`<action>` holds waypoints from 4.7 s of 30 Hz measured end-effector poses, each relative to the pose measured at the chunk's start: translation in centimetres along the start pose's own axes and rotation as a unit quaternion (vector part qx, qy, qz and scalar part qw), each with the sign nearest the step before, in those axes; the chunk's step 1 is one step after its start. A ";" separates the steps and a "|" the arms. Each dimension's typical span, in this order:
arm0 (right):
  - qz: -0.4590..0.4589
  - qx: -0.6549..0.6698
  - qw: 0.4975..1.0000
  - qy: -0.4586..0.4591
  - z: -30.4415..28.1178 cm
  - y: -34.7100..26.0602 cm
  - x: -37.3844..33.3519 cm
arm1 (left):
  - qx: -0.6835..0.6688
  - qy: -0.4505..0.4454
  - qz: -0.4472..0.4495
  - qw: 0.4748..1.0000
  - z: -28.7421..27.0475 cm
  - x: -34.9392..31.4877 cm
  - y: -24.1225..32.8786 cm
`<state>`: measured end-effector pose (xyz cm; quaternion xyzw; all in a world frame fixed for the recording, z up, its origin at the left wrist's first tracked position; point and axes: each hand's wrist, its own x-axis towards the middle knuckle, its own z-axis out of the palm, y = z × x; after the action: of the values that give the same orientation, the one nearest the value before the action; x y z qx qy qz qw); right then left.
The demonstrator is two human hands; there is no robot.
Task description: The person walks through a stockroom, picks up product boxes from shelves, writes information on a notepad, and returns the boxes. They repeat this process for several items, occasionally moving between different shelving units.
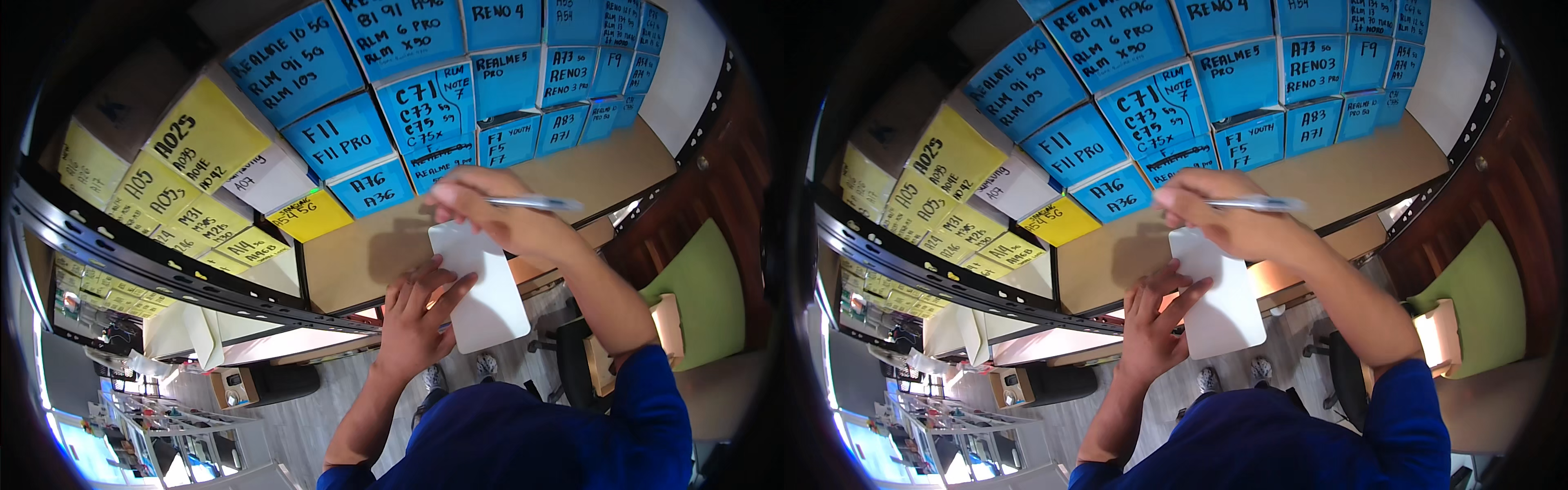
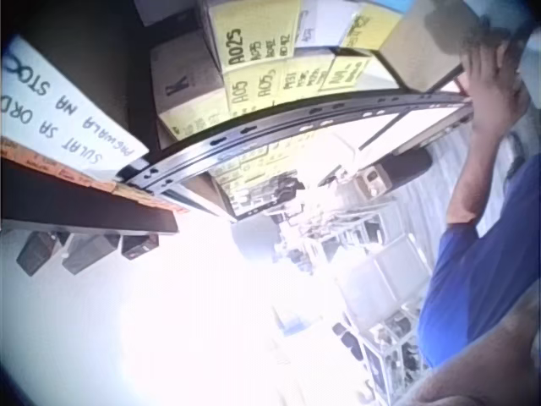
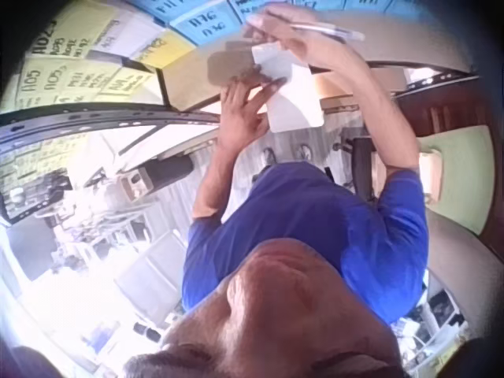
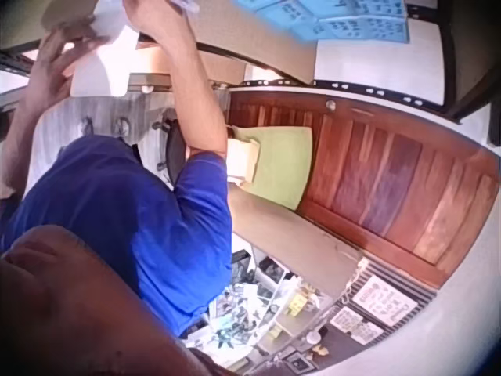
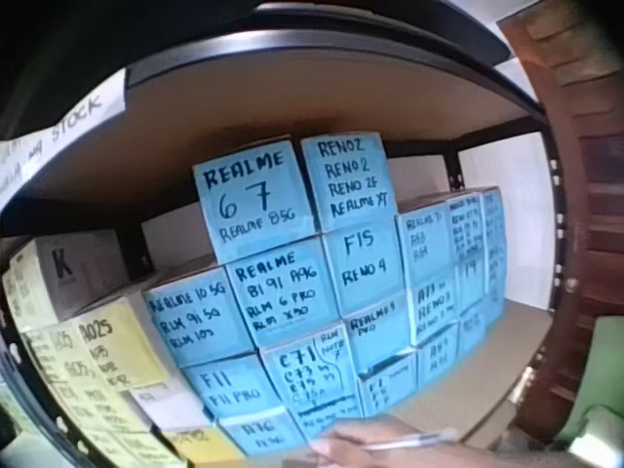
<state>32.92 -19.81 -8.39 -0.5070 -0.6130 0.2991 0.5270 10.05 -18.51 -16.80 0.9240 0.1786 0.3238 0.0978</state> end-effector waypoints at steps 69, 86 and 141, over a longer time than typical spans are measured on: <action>-0.018 -0.171 0.984 -0.057 1.9 5.6 3.4 | 0.021 -0.046 -0.059 0.997 -0.7 1.3 -0.1; -0.027 -0.221 0.974 -0.046 1.8 5.5 2.9 | 0.034 -0.048 -0.060 0.996 -0.6 1.3 -0.1; -0.010 -0.170 0.984 -0.050 1.0 5.8 2.6 | 0.022 -0.032 -0.056 0.998 -0.4 1.4 -0.2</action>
<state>33.98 -15.40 -12.98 -0.5675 -0.6854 0.2104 0.4048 10.77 -17.74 -15.75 0.9245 0.2336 0.2837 0.1011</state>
